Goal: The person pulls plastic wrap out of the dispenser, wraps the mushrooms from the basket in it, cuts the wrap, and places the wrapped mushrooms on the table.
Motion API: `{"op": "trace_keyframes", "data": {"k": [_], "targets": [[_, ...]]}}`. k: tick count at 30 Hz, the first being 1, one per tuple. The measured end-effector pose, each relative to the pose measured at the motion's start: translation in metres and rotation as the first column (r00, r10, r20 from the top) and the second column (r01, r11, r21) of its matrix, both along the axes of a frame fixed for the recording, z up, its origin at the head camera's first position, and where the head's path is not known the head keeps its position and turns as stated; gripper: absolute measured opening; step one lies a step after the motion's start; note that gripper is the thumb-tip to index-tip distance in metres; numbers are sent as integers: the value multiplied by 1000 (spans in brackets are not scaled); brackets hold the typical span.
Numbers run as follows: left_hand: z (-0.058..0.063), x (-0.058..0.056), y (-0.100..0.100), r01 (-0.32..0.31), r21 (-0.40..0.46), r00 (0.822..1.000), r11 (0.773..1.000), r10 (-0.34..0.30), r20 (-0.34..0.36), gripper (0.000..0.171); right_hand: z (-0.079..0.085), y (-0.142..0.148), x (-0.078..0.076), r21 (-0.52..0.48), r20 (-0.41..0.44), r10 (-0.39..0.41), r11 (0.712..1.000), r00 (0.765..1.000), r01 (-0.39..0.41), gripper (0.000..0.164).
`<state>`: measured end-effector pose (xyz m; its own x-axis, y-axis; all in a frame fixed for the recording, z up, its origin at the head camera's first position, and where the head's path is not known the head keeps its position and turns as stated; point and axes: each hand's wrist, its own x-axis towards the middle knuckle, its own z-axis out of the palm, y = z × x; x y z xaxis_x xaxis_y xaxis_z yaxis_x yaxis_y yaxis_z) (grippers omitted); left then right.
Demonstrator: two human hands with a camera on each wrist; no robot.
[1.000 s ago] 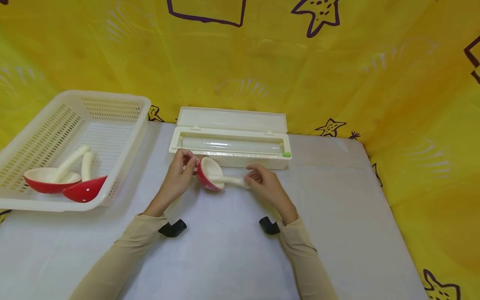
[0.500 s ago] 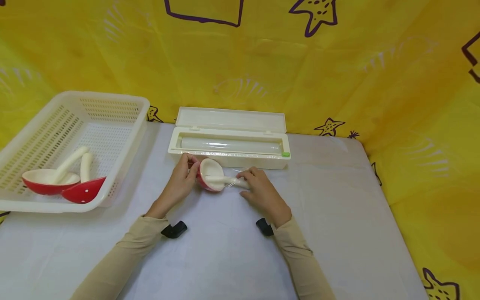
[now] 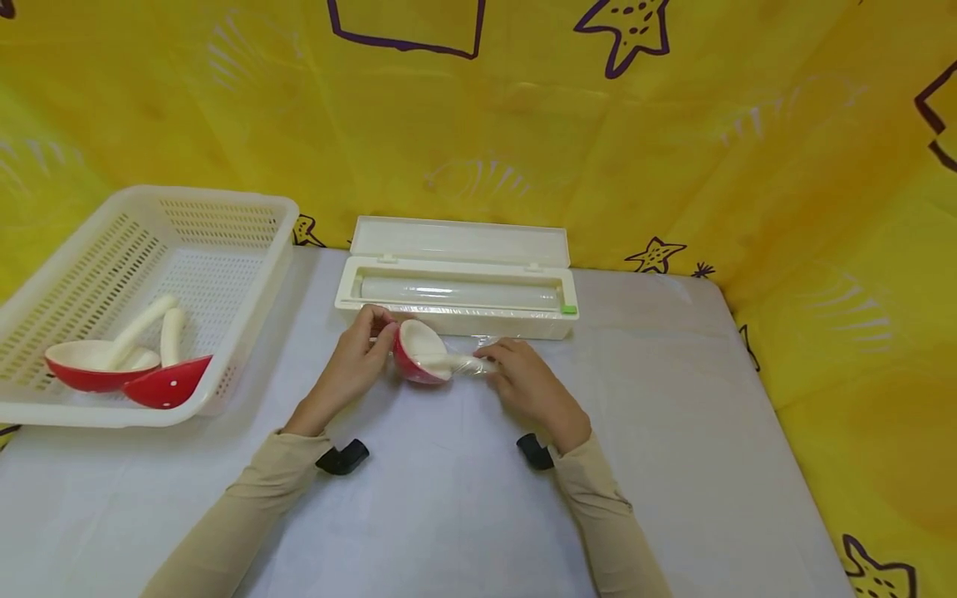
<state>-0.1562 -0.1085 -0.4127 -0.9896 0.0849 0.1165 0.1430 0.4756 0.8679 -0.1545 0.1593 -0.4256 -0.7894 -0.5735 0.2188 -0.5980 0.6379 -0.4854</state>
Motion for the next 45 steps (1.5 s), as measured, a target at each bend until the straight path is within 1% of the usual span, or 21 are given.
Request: {"op": "trace_keyframes", "data": {"k": [3, 6, 8, 9, 11, 12, 13, 15, 16, 17, 18, 20, 24, 25, 27, 30, 33, 37, 41, 45], "targets": [[1, -1, -3, 6, -8, 1000, 1000, -6, -24, 20, 5, 3, 1, -20, 23, 0, 1000, 1000, 1, 31], [2, -1, -6, 1, -13, 999, 1000, -1, -55, 22, 9, 6, 1, -56, 79, -15, 998, 997, 19, 30], [3, -1, -6, -13, -22, 996, 1000, 11, -93, 23, 11, 7, 1, -85, 113, -23, 996, 993, 33, 27], [3, -1, -5, -22, -26, 992, 999, 19, -125, 23, 12, 7, 1, -100, 133, -27, 994, 991, 40, 26], [4, 0, -4, -25, -23, 976, 999, 19, -218, 25, 14, 8, 1, -120, 158, -29, 992, 987, 49, 23], [5, 1, -4, -15, -26, 963, 1000, 8, -271, 26, 15, 9, 1, -126, 163, -30, 991, 986, 51, 22], [6, 2, -3, 4, -29, 948, 1000, -13, -318, 27, 16, 9, 1, -129, 163, -30, 990, 986, 52, 22], [7, 3, -1, 63, -46, 914, 997, -76, -398, 29, 18, 9, 1, -127, 169, -33, 990, 985, 55, 22], [7, 4, -1, 96, -58, 900, 994, -112, -422, 29, 19, 9, 1, -128, 170, -33, 990, 985, 55, 22], [7, 4, 0, 126, -74, 890, 989, -146, -432, 30, 19, 9, 1, -126, 175, -35, 990, 984, 58, 23], [8, 5, 0, 148, -92, 885, 985, -173, -431, 31, 20, 9, 1, -124, 180, -37, 990, 983, 60, 23], [9, 6, 0, 171, -123, 888, 978, -207, -412, 36, 22, 9, 1, -123, 195, -43, 990, 980, 68, 24], [11, 7, -2, 174, -194, 915, 966, -231, -331, 52, 24, 11, 2, -125, 229, -57, 988, 972, 88, 25], [12, 7, -2, 172, -219, 919, 961, -236, -314, 57, 24, 11, 2, -126, 236, -61, 988, 970, 93, 25], [12, 6, -3, 172, -268, 923, 948, -250, -292, 68, 25, 11, 2, -128, 243, -65, 987, 968, 99, 26], [10, 5, -3, 162, -336, 919, 928, -266, -291, 84, 25, 12, 2, -135, 243, -65, 986, 968, 101, 26], [7, 4, -2, 144, -372, 915, 917, -266, -303, 92, 24, 13, 2, -145, 237, -61, 985, 970, 97, 26], [3, 4, 0, 109, -381, 911, 918, -246, -331, 94, 23, 12, 2, -159, 240, -46, 983, 970, 87, 25], [0, 4, 2, 92, -368, 905, 925, -232, -357, 96, 23, 13, 2, -177, 227, -11, 983, 974, 52, 25], [-2, 4, 2, 90, -364, 888, 927, -240, -392, 97, 23, 13, 2, -194, 220, 8, 980, 976, 36, 25]]}}
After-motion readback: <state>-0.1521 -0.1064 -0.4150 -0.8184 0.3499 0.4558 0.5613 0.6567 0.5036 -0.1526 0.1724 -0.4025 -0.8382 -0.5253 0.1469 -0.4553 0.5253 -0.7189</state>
